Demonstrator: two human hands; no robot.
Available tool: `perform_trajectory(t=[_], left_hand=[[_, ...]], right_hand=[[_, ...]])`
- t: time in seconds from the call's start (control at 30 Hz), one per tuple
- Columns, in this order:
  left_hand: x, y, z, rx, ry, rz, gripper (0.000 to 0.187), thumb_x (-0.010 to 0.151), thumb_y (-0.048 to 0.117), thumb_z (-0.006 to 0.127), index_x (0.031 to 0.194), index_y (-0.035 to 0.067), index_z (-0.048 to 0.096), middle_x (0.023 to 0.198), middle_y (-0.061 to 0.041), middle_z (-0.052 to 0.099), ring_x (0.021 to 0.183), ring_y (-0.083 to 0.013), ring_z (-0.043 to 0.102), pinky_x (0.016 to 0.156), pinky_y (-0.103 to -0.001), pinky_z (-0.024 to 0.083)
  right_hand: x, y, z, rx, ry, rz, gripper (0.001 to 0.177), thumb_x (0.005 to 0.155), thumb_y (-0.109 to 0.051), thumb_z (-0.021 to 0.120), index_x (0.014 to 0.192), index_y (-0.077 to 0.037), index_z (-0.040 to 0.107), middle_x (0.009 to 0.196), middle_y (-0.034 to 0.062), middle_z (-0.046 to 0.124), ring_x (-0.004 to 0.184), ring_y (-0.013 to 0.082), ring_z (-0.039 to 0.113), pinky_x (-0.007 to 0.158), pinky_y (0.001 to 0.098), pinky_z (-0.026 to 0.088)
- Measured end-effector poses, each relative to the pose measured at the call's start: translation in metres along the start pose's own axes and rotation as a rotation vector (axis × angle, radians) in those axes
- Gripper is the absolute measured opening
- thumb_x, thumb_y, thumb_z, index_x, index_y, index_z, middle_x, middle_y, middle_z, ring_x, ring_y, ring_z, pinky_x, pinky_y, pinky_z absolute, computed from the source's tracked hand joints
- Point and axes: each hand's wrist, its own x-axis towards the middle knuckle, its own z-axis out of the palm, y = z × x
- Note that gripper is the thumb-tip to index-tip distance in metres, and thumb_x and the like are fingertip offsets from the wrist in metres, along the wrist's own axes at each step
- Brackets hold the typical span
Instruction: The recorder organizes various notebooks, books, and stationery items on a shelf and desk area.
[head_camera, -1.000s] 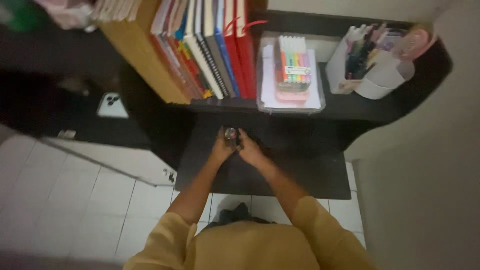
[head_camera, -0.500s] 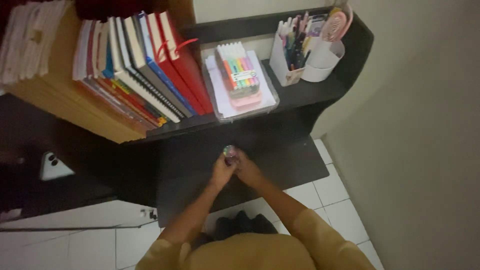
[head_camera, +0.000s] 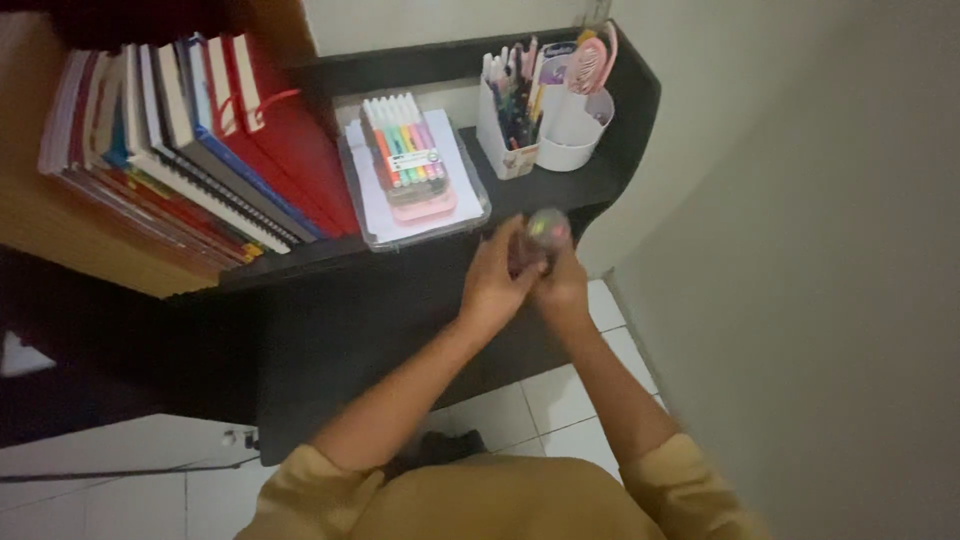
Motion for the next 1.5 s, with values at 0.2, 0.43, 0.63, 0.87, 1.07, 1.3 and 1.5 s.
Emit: perform_trajectory(t=[0.2,0.43,0.63,0.87,1.07,1.3,1.5], left_hand=[[0.067,0.018,0.024,-0.492,0.077,0.172,0.063,0.095,0.01,0.07,0.148,0.003,0.036,0.142,-0.019,0.057,0.119,-0.03,0.07,0.098,-0.039,0.058],[0.105,-0.025,0.057,-0.337,0.058,0.217,0.043,0.106,0.014,0.058,0.145,0.002,0.046,0.138,-0.02,0.065,0.131,-0.0329,0.068,0.11,-0.039,0.051],[0.105,-0.028,0.054,-0.111,0.184,0.373,0.05,0.106,0.012,0.057,0.151,-0.001,0.042,0.153,-0.026,0.05,0.146,-0.0377,0.047,0.119,-0.045,0.039],[0.085,-0.021,0.035,-0.113,0.308,0.125,0.046,0.098,0.002,0.054,0.144,0.001,0.048,0.141,-0.022,0.054,0.132,-0.0366,0.057,0.11,-0.039,0.048],[0.085,-0.029,0.026,-0.289,0.407,0.163,0.049,0.101,-0.002,0.05,0.149,-0.002,0.039,0.145,-0.022,0.052,0.136,-0.0339,0.054,0.115,-0.04,0.043],[0.084,-0.049,0.021,-0.074,0.382,0.182,0.053,0.101,-0.001,0.054,0.152,-0.003,0.039,0.153,-0.027,0.047,0.145,-0.0392,0.045,0.121,-0.043,0.033],[0.088,-0.053,0.019,-0.006,0.341,0.147,0.057,0.095,0.001,0.057,0.15,-0.003,0.042,0.15,-0.026,0.05,0.142,-0.0404,0.048,0.12,-0.044,0.036]], right_hand=[[0.089,-0.018,-0.042,0.118,0.01,0.079,0.053,0.093,-0.009,0.073,0.139,0.0,0.048,0.106,0.0247,0.075,0.096,0.043,0.075,0.079,0.0464,0.059],[0.123,0.033,-0.025,0.073,0.122,-0.156,0.067,0.089,-0.011,0.081,0.144,0.0,0.044,0.107,0.0258,0.072,0.097,0.0442,0.072,0.079,0.0453,0.057],[0.132,0.044,-0.01,0.166,0.092,-0.018,0.066,0.089,-0.013,0.082,0.144,-0.001,0.047,0.107,0.0231,0.073,0.095,0.0357,0.076,0.078,0.0411,0.059],[0.126,0.051,0.009,0.268,-0.025,0.089,0.058,0.087,-0.011,0.082,0.135,-0.001,0.051,0.11,0.0222,0.075,0.099,0.0314,0.077,0.081,0.0392,0.06],[0.123,0.025,0.027,0.297,-0.053,0.012,0.063,0.085,-0.007,0.081,0.137,0.003,0.047,0.11,0.0236,0.073,0.098,0.0321,0.077,0.077,0.0379,0.061],[0.123,0.015,0.043,0.336,-0.011,-0.139,0.053,0.086,0.003,0.075,0.134,0.002,0.054,0.125,0.0252,0.066,0.11,0.0336,0.073,0.076,0.0371,0.066],[0.126,0.019,0.052,0.225,0.008,-0.097,0.049,0.082,-0.001,0.08,0.124,0.002,0.054,0.115,0.0215,0.064,0.101,0.0311,0.072,0.078,0.0366,0.064]])
